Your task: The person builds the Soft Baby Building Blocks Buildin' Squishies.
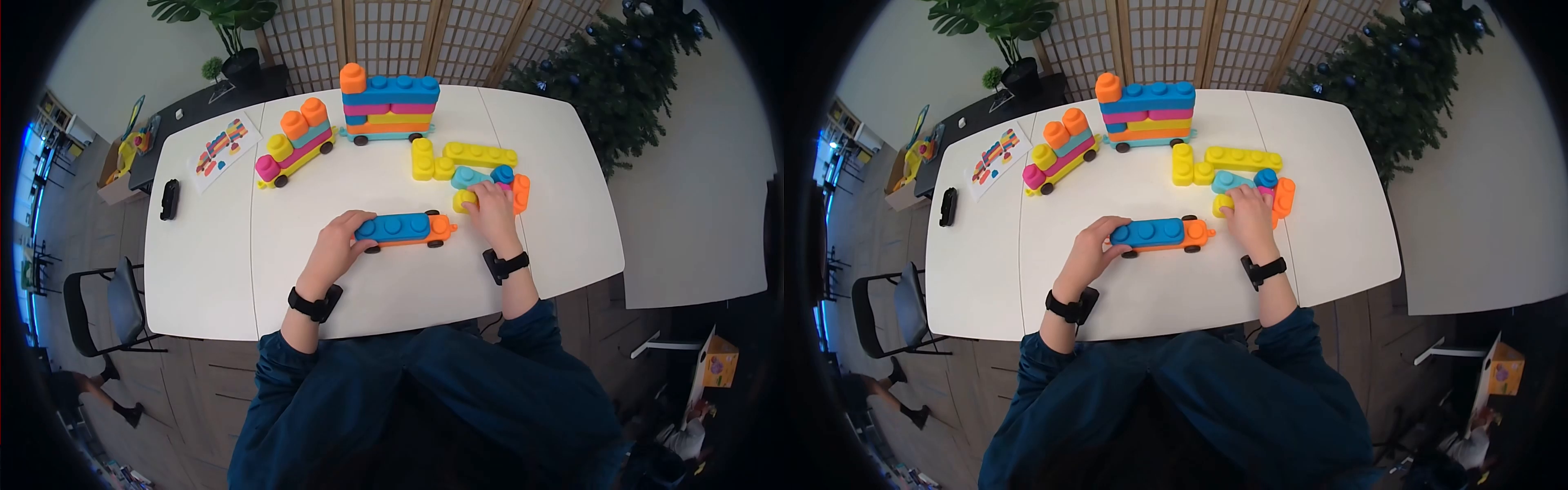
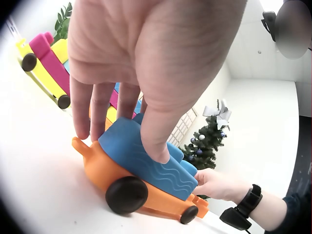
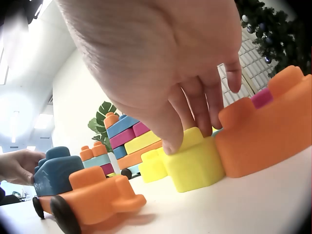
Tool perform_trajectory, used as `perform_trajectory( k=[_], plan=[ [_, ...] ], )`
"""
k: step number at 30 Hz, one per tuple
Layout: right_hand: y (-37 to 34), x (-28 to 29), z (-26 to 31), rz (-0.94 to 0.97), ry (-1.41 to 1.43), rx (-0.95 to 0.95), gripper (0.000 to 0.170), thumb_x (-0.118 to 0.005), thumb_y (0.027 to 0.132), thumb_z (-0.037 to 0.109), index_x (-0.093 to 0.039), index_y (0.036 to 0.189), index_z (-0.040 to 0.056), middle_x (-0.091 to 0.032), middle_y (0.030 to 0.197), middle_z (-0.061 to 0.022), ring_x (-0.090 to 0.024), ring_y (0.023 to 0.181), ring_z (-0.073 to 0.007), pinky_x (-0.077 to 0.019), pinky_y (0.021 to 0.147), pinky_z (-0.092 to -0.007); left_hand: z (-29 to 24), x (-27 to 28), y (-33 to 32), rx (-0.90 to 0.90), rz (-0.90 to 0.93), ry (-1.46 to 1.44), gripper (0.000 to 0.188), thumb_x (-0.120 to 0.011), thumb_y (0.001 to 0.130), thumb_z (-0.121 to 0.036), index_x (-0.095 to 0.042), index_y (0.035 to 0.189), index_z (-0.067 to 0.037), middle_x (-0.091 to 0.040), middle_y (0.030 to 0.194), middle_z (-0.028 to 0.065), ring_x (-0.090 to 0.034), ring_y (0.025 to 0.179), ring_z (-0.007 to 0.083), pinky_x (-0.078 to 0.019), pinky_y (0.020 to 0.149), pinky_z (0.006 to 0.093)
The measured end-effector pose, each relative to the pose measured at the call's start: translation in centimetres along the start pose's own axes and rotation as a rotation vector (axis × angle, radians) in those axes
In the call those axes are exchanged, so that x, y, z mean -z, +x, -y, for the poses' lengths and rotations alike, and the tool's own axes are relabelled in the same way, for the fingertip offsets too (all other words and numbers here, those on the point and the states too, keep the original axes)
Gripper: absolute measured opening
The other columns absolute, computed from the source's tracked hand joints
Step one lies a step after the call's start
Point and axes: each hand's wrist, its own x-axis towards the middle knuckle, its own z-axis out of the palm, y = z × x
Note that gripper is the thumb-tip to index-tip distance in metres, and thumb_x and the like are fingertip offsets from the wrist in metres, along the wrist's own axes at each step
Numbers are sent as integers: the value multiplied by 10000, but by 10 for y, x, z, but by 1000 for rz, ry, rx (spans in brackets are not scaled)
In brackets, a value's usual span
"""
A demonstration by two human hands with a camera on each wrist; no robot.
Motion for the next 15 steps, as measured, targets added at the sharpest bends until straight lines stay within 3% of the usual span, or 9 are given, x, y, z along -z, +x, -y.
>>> perform_trajectory(
  k=[4, 10, 15],
  plan=[
    [-3, 32, 16, -102, 99, 72, 303, -795, 807, 179, -688, 1075, 86, -657, 1061, -52, -602, 1027, -250, -376, 919, -395, -1, 3, 2, 22, 10, -8, 458, -821, 760, -89, -657, 1187, -61, -683, 1113, 142, -661, 980, 371, -552, 854, 409],
    [-14, 44, 40, 74, 242, 212, 278, -789, 815, 192, -678, 1042, 77, -657, 1015, -55, -611, 1004, -264, -377, 906, -383, 0, 3, 2, 38, 24, -27, 456, -820, 760, -79, -657, 1185, -60, -684, 1114, 142, -664, 980, 368, -553, 855, 406],
    [-19, 32, 50, 136, 372, 176, 270, -786, 819, 162, -653, 1026, 51, -623, 996, -83, -636, 955, -302, -495, 811, -402, 2, 4, 1, 40, 13, -30, 447, -817, 768, -80, -658, 1186, -61, -687, 1119, 138, -665, 977, 365, -553, 858, 404]
  ],
)
